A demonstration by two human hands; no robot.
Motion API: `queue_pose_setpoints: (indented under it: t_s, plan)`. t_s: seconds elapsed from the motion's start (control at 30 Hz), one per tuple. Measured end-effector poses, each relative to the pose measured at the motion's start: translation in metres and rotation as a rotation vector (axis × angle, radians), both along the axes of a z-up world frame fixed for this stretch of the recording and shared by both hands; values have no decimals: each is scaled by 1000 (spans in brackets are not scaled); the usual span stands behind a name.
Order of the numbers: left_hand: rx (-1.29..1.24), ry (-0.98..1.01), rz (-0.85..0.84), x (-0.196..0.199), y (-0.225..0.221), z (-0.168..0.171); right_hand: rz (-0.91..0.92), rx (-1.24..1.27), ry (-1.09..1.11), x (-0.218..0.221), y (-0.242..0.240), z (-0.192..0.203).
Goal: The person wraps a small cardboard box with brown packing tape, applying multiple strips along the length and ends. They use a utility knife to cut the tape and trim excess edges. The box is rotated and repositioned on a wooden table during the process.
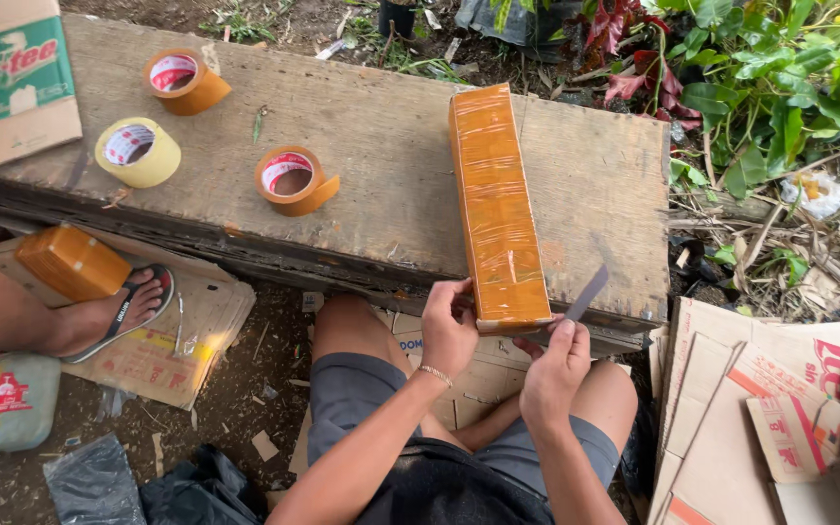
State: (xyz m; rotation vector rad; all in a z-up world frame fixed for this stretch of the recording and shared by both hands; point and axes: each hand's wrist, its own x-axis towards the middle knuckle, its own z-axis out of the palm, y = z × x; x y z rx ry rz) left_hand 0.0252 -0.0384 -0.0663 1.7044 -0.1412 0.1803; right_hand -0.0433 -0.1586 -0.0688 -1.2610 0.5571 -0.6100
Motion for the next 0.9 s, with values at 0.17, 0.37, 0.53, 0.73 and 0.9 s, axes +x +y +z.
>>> queue_pose_setpoints:
  t_s: [0.17, 0.37, 0.53, 0.73, 0.9]
  plan:
    - [-31, 12, 18, 5, -13, -3, -5, 86, -4, -3, -7, -6]
    - [66, -146, -44, 35, 0, 0, 67, 37, 47, 7, -26, -20]
    - [-29, 66, -1, 14, 9, 15, 112, 199, 156, 7, -30, -41]
    - [-25, -154, -87, -21, 26, 44, 26, -24, 64, -14, -20, -45]
    - [133, -221, -120, -14, 30, 46, 97, -218, 38, -2, -25, -45]
